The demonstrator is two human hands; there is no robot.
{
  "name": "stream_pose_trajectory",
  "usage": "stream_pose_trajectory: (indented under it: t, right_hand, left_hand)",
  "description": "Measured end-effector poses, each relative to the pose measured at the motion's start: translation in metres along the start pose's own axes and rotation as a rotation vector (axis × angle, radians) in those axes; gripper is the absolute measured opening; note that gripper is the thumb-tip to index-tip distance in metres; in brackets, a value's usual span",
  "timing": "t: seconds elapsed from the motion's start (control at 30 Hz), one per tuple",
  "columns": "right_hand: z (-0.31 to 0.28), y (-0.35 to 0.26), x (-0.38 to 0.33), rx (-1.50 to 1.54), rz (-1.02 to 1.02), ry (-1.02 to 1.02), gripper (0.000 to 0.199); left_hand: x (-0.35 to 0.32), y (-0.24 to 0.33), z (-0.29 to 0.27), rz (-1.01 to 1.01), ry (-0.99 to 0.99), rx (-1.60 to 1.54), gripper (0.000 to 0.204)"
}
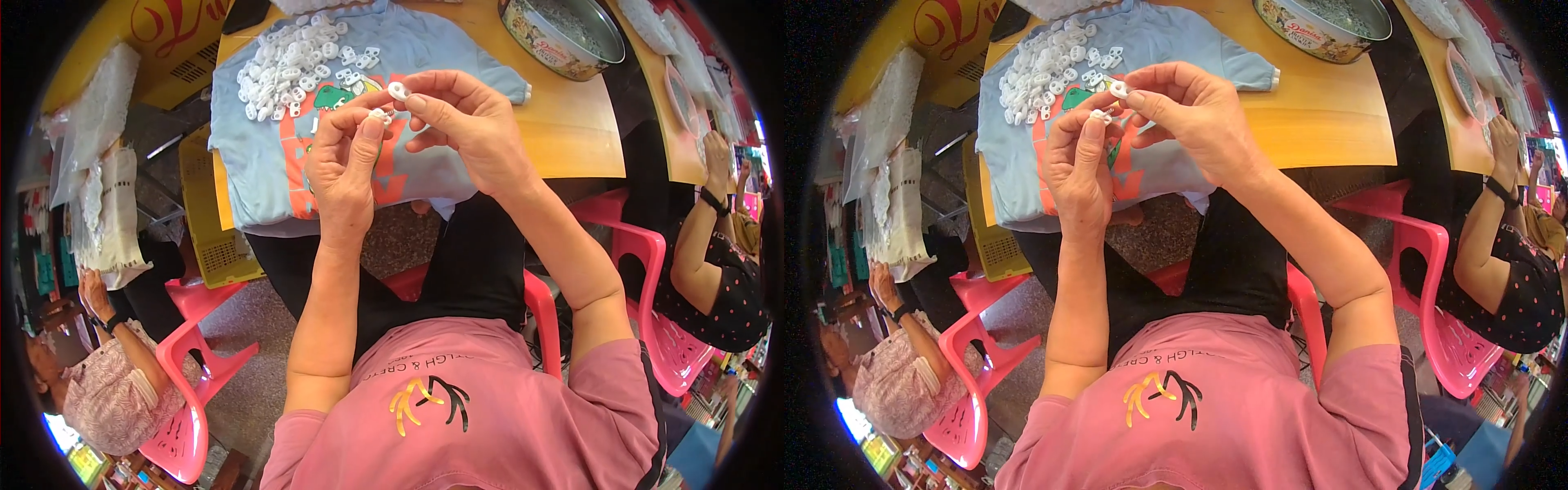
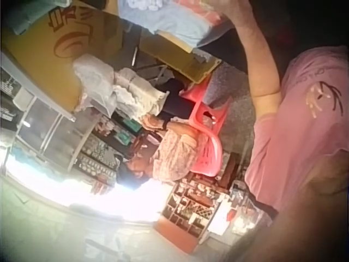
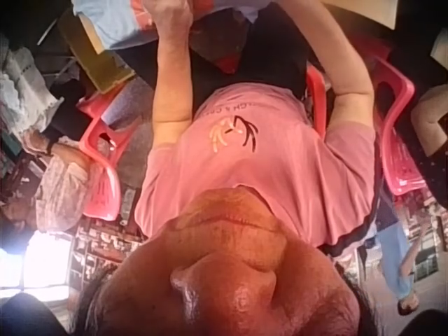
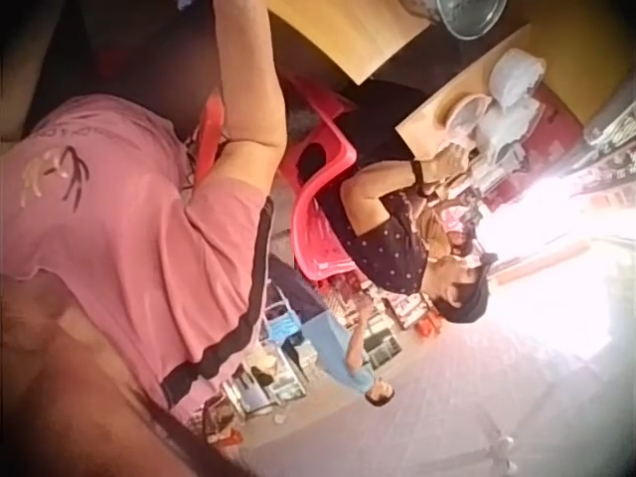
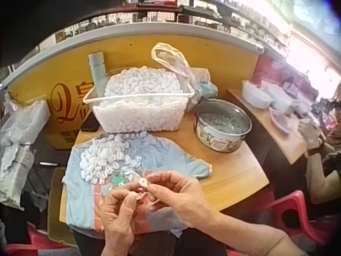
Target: Manually inspecting and cleaning small white plastic parts at a workbench.
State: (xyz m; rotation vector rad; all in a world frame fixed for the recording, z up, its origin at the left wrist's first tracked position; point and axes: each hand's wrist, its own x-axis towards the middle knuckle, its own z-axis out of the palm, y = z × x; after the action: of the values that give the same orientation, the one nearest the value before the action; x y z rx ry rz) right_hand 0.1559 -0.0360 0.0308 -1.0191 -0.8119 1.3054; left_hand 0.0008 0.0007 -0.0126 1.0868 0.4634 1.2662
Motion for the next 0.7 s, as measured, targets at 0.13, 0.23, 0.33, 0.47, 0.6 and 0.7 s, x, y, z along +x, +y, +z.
stream_pose_trajectory:
  t: [0.13, 0.23, 0.33, 0.47, 0.6, 0.7]
  right_hand:
    - [0.0, 0.002, 0.001, -0.196, -0.104, 0.012, 0.023]
    - [-0.001, 0.009, 0.0, -0.388, -0.258, 0.029, 0.023]
    - [-0.001, 0.012, 0.001, -0.513, -0.34, 0.047, 0.019]
    - [-0.009, 0.001, 0.004, -0.732, -0.508, 0.061, 0.015]
    - [-0.011, -0.018, 0.005, -0.876, -0.374, -0.023, 0.015]
    - [-0.012, -0.013, 0.01, -0.839, -0.317, -0.046, 0.017]
  left_hand:
    - [0.0, 0.001, 0.0, -0.003, -0.007, -0.002, 0.008]
    - [0.0, 0.001, 0.0, -0.014, -0.003, -0.007, 0.008]
    - [0.0, 0.002, 0.002, -0.003, -0.008, -0.002, 0.008]
    - [0.0, 0.001, 0.003, -0.011, -0.002, 0.019, 0.008]
    - [0.001, -0.001, 0.001, 0.028, -0.01, 0.062, 0.008]
    - [0.0, 0.0, 0.001, 0.006, -0.045, 0.115, 0.008]
